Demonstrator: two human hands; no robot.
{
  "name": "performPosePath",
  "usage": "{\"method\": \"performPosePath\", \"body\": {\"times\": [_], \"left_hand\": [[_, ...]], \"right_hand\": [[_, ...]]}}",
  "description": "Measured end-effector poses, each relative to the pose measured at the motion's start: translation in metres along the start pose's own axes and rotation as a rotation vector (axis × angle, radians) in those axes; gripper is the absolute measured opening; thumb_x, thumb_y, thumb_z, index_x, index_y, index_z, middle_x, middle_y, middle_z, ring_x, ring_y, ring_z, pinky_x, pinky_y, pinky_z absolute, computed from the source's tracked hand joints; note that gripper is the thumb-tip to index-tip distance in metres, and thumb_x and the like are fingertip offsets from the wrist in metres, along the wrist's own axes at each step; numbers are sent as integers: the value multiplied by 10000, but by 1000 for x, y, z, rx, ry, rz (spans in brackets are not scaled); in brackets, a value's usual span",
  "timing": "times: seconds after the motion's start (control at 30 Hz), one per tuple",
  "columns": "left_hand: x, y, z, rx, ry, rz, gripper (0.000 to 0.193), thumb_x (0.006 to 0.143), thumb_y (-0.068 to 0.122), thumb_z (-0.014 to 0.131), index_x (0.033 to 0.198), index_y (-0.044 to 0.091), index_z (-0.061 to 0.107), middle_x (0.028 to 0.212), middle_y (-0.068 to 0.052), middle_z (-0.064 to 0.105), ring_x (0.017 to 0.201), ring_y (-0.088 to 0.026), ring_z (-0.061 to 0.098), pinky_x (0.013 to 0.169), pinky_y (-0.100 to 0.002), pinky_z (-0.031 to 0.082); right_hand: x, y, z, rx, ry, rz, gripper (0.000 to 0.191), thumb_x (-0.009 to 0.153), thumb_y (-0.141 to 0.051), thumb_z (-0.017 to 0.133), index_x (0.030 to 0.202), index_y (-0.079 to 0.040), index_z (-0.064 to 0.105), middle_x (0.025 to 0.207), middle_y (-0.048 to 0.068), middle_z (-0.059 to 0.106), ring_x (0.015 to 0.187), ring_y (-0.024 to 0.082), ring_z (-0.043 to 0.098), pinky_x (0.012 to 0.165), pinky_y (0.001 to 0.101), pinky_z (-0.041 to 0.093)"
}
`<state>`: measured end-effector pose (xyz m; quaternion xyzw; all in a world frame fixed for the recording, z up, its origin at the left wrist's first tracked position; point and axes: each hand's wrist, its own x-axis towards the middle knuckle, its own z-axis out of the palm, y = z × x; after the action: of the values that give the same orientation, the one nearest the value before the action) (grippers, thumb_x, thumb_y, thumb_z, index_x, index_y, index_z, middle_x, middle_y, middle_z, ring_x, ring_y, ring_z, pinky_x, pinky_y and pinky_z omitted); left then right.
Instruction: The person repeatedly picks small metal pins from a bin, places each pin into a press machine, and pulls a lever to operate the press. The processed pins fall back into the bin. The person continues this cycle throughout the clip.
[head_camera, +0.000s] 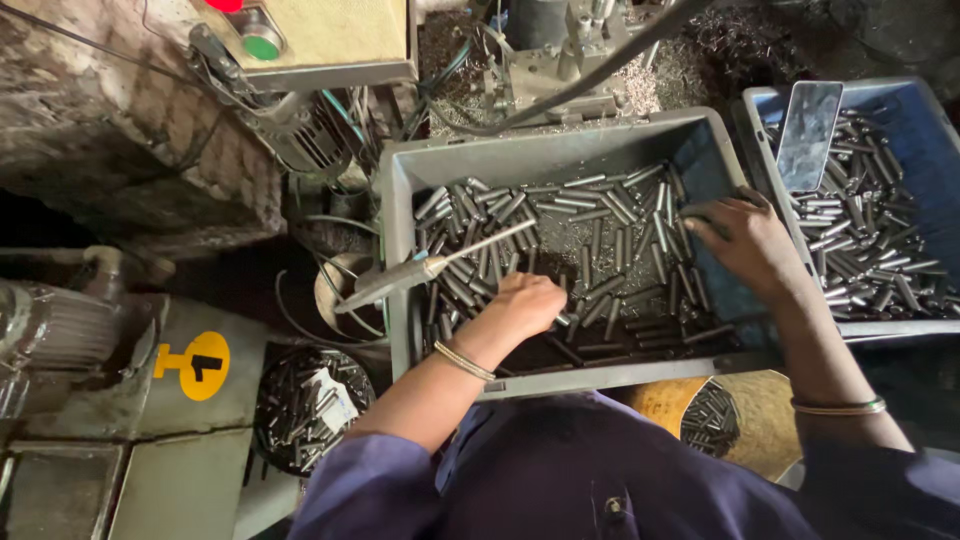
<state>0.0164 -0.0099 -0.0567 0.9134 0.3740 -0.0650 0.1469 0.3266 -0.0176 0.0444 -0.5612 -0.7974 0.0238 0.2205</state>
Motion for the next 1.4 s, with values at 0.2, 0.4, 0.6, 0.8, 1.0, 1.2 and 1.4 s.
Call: {"method": "performPosePath", "body": {"times": [0.2,0.4,0.6,0.8,1.0,1.2,1.4], "left_hand": [[0,-5,-22,-118,132,14,109,824,50,667,863,111,750,910,-103,775,848,-273,765,698,-423,605],[-1,2,-35,-155,156,101,84,866,135,664,882,135,747,936,-115,762,883,-278,766,712,-440,611],[-7,6,-33,-109,160,89,160,870,285,700,909,135,739,987,-109,762,950,-317,737,742,-490,580],[-6,0,-35,-104,197,102,113,886,219,667,923,157,754,1006,-97,768,981,-300,745,785,-458,587],[-10,5,-45,-72,165,79,182,899,117,609,959,156,777,1032,-124,772,979,-306,751,806,-451,590],[-15,10,-49,-99,227,113,195,858,103,616,951,141,783,1011,-130,764,938,-327,753,772,-463,593],[-19,8,-40,-94,310,93,169,889,150,624,961,179,774,945,-116,764,909,-318,754,773,-461,586]], "right_hand": [[47,24,-10,431,-45,165,385,1024,-216,631,1374,-54,629,1294,134,667,1183,237,631,1005,366,495],[184,71,27,1125,264,260,312,1100,-211,629,1373,-59,620,1158,33,589,1039,144,528,885,294,463],[274,72,59,934,554,117,418,1077,-402,557,1153,-7,671,927,-19,562,831,100,464,734,289,416],[285,57,69,1758,840,339,347,1029,-367,739,863,-76,649,734,48,644,704,176,579,717,316,488],[243,63,61,1303,770,318,483,1037,-521,622,984,-42,640,642,46,582,560,141,505,575,371,357],[228,77,47,1463,278,640,728,980,-621,431,1545,-204,239,1100,172,755,977,274,765,904,427,552],[220,80,62,1568,248,1,808,1100,-614,630,1693,-223,246,1698,166,428,1540,368,501,1273,517,425]]}}
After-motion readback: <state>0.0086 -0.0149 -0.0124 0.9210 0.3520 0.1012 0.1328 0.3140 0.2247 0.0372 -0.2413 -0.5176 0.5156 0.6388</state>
